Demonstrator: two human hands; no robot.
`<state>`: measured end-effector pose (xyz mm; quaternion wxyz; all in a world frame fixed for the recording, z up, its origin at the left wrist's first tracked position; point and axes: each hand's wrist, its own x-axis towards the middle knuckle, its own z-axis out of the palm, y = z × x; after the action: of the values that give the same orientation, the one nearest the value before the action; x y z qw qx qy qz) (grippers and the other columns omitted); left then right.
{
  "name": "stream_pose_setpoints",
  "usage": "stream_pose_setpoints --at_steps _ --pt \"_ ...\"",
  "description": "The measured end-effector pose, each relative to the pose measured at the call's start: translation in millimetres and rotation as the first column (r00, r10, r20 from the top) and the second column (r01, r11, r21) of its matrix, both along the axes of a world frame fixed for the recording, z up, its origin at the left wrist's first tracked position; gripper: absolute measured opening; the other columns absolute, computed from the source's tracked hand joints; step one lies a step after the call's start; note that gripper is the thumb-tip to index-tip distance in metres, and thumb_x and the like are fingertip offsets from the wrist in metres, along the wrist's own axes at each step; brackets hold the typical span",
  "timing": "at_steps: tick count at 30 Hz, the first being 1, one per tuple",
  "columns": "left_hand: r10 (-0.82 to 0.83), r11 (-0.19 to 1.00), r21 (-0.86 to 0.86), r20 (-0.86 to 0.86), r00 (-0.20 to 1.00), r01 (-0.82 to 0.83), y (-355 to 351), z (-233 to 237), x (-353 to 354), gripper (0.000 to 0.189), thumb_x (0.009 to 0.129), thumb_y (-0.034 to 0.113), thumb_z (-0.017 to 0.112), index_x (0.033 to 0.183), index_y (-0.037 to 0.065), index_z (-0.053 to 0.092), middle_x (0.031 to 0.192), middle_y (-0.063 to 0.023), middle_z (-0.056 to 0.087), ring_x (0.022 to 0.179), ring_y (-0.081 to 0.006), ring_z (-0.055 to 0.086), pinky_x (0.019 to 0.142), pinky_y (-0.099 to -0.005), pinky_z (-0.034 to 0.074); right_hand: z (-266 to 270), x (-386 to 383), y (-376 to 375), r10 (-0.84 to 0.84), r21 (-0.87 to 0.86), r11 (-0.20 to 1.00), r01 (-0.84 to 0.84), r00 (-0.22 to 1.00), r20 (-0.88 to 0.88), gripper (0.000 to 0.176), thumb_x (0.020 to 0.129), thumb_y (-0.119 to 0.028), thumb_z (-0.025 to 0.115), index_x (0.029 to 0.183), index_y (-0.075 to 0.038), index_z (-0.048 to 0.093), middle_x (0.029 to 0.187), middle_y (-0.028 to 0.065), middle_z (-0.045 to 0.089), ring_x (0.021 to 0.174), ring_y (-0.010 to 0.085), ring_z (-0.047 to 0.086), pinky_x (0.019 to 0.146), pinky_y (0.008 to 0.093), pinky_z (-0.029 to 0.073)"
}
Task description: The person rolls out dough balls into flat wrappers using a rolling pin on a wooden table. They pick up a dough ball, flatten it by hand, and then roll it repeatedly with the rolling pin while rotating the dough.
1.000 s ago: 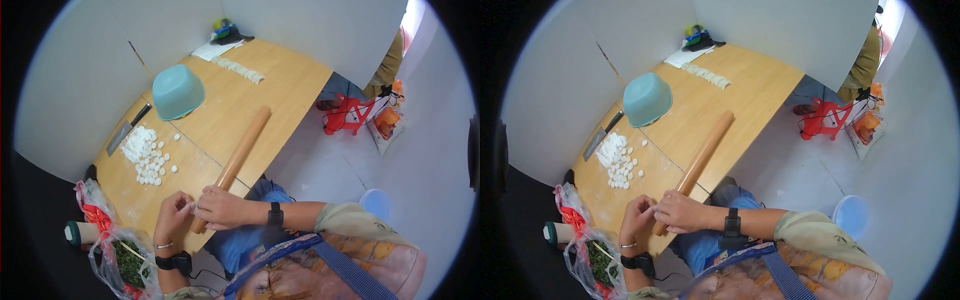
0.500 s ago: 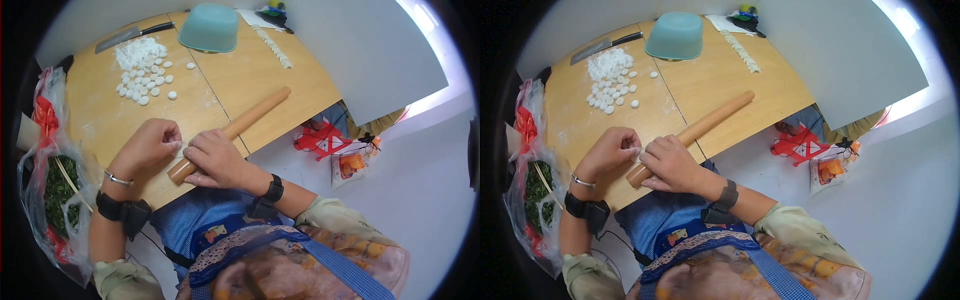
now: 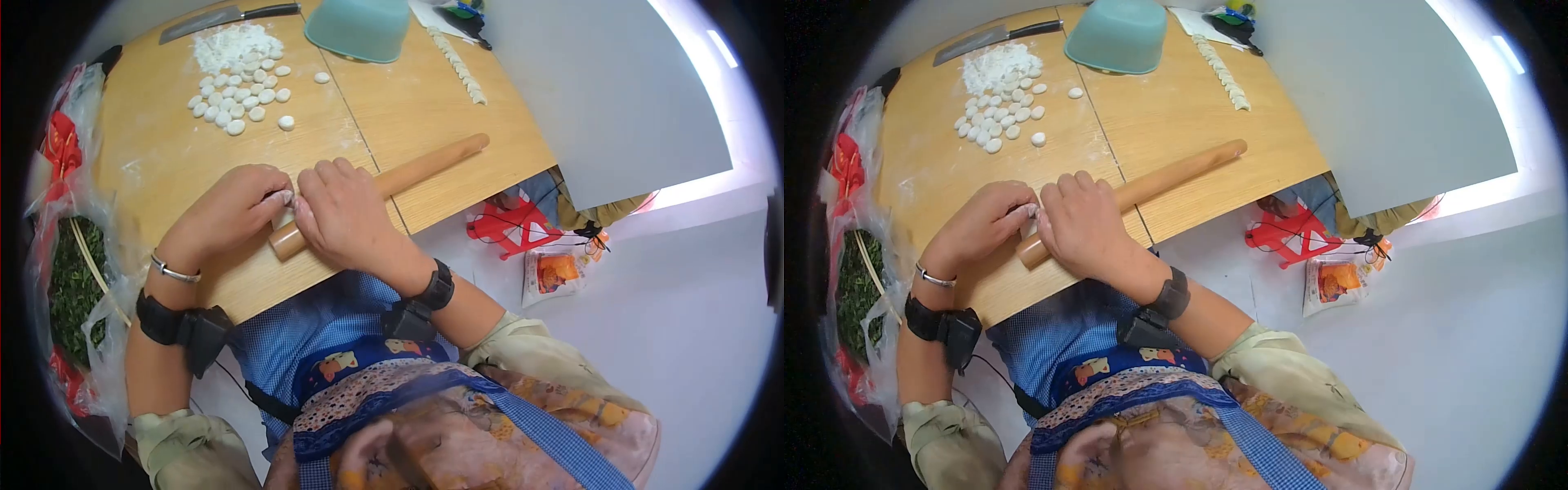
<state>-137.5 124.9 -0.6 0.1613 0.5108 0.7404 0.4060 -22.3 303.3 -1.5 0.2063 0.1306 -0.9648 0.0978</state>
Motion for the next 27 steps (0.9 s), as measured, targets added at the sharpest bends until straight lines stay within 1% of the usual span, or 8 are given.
stream_pose_setpoints --at_steps 6,9,12,14,16,21,23,27 --pt "-0.003 1.000 -0.029 -0.065 0.998 0.001 -2 0 -3 0.021 0.097 0.015 0.055 0.093 -0.005 0.061 0.086 -0.0235 0.062 0.082 -0.0421 0.058 0.078 -0.0462 0.049 2 -27 -3 -0.072 -0.082 0.993 0.082 0.990 0.125 0.016 0.091 -0.020 0.060 0.090 -0.004 0.060 0.083 0.0156 0.063 0.082 0.0358 0.062 0.071 0.0484 0.048" --pt "0.012 0.999 -0.047 -0.040 0.999 -0.014 -1 -1 -4 0.020 0.096 0.013 0.054 0.094 -0.005 0.062 0.087 -0.0240 0.063 0.084 -0.0424 0.059 0.080 -0.0457 0.049 1 -37 -7 -0.084 -0.152 0.984 0.096 0.993 0.081 0.017 0.092 -0.019 0.060 0.090 -0.003 0.060 0.082 0.0171 0.064 0.081 0.0375 0.062 0.070 0.0495 0.049" --pt "0.011 1.000 -0.017 0.030 0.999 -0.011 -1 -2 -5 0.020 0.094 0.013 0.057 0.095 -0.006 0.064 0.086 -0.0225 0.064 0.082 -0.0368 0.061 0.079 -0.0425 0.050 1 -32 -7 -0.097 -0.171 0.979 0.108 0.993 0.070 0.018 0.092 -0.021 0.062 0.090 -0.003 0.060 0.082 0.0162 0.064 0.082 0.0368 0.061 0.071 0.0490 0.048" --pt "0.022 0.999 -0.032 0.127 0.992 -0.018 -3 3 -1 0.017 0.090 0.011 0.063 0.095 -0.005 0.065 0.083 -0.0178 0.064 0.076 -0.0262 0.061 0.073 -0.0371 0.051 0 -19 -7 -0.089 -0.160 0.983 0.096 0.995 0.049 0.019 0.092 -0.022 0.064 0.091 -0.004 0.060 0.082 0.0153 0.063 0.082 0.0361 0.061 0.072 0.0484 0.047" --pt "0.030 0.998 -0.060 0.139 0.990 -0.022 -3 9 2 0.015 0.088 0.010 0.065 0.093 -0.005 0.065 0.080 -0.0154 0.064 0.073 -0.0224 0.060 0.070 -0.0350 0.051 -1 1 -6 -0.077 -0.074 0.994 0.076 0.997 -0.022 0.020 0.091 -0.023 0.067 0.090 -0.005 0.058 0.084 0.0127 0.061 0.083 0.0342 0.059 0.075 0.0473 0.044" --pt "0.020 0.999 -0.031 0.097 0.995 -0.017 -3 5 4 0.008 0.085 0.006 0.068 0.088 -0.001 0.065 0.076 -0.0061 0.062 0.068 -0.0122 0.057 0.063 -0.0289 0.048 -2 35 -6 -0.018 -0.052 0.999 0.016 0.999 -0.029 0.035 0.085 -0.032 0.072 0.101 -0.003 0.060 0.100 0.0144 0.057 0.099 0.0330 0.052 0.094 0.0480 0.038" --pt "0.150 0.987 -0.094 0.290 0.945 -0.128 -4 10 7 0.007 0.084 0.006 0.068 0.085 0.000 0.064 0.073 0.0000 0.059 0.068 -0.0070 0.054 0.061 -0.0256 0.046 -2 43 -5 -0.007 -0.042 0.999 0.005 0.999 -0.050 0.035 0.085 -0.033 0.072 0.101 -0.003 0.060 0.101 0.0147 0.057 0.099 0.0333 0.052 0.094 0.0482 0.038" --pt "0.135 0.991 -0.043 0.292 0.947 -0.128 -5 2 2 0.006 0.083 0.004 0.068 0.085 0.001 0.064 0.071 0.0044 0.057 0.067 -0.0040 0.051 0.059 -0.0232 0.043 -2 41 -1 0.025 -0.048 0.998 -0.028 0.998 -0.059 0.034 0.085 -0.032 0.071 0.100 -0.004 0.059 0.101 0.0142 0.056 0.098 0.0333 0.052 0.091 0.0479 0.039"
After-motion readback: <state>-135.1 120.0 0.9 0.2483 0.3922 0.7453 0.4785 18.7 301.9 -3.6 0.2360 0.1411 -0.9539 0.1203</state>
